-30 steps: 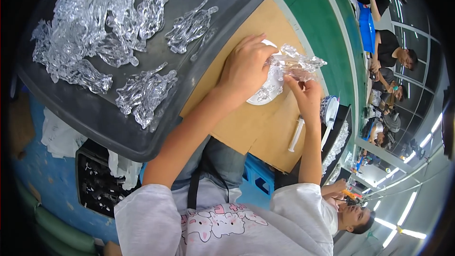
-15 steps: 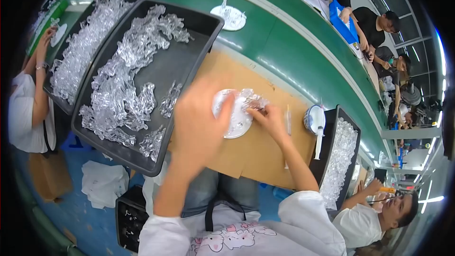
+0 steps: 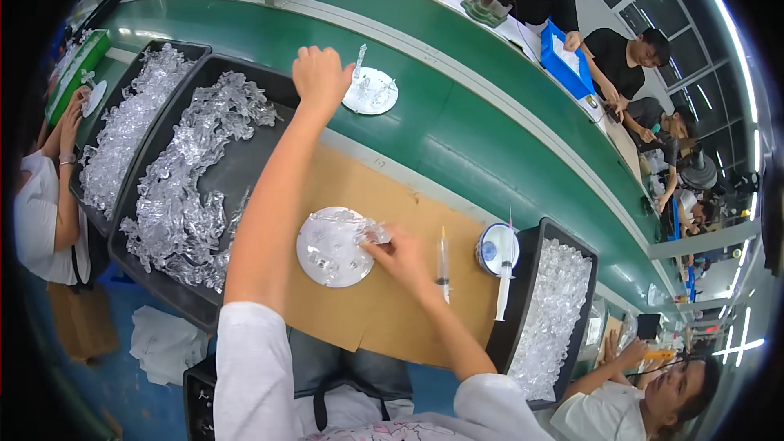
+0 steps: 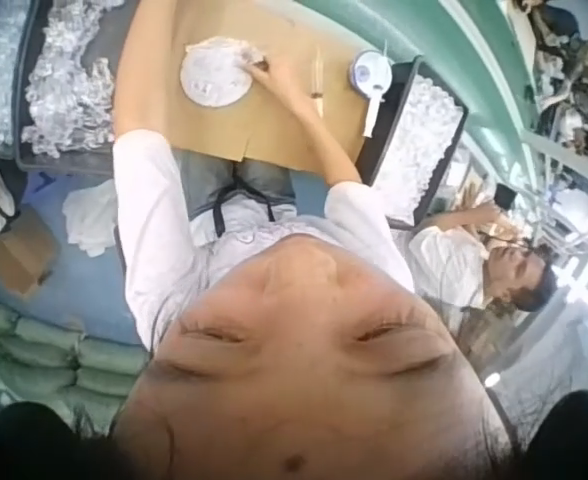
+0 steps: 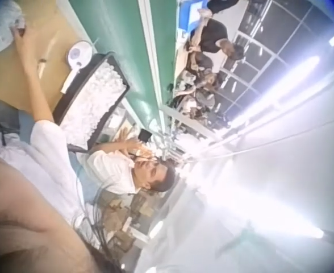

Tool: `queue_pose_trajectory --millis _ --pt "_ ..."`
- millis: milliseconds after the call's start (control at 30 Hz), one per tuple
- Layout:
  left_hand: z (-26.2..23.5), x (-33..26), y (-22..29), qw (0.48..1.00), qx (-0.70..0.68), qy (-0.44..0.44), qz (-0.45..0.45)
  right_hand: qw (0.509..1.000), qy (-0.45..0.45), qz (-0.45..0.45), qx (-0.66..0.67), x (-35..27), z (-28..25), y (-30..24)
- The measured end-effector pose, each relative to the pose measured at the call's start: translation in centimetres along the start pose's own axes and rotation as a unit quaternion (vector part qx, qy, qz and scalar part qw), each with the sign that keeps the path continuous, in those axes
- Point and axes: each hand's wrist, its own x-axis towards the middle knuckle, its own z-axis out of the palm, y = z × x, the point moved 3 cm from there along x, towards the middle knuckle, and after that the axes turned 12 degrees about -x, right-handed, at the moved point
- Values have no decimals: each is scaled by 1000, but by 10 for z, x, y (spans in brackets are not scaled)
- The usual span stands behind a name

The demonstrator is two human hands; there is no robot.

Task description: Applying adhesive with a syringe to attach plastic cross-shaped components to a circular base on an assembly line.

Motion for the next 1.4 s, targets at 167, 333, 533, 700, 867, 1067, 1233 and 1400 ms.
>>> queue_pose_trajectory --millis 167,333,533,700,867,1067,1233,1400 --pt "63 29 14 970 -155 -188 -25 999 4 -23 -40 -1 -4 -6" --pt "96 31 12 960 -249 -125 -9 997 18 -16 -67 -4 -3 -13" --pt "42 22 31 845 -297 -440 61 997 39 -17 -65 -6 -10 -11" --pt "22 -16 1 822 -269 -479 152 991 52 -50 -113 -9 -12 -24" --pt "-19 -35 -7 909 -205 -297 209 989 43 -52 -132 -6 -9 -23" --pt "-117 -164 8 859 -509 -5 -57 983 25 -41 -178 -5 -21 -32" --pt "-99 -238 -10 869 -481 -31 -115 979 -14 -23 -203 2 -20 -35" --pt "-91 -256 -22 818 -550 -41 -162 970 -28 8 -241 3 -17 -40"
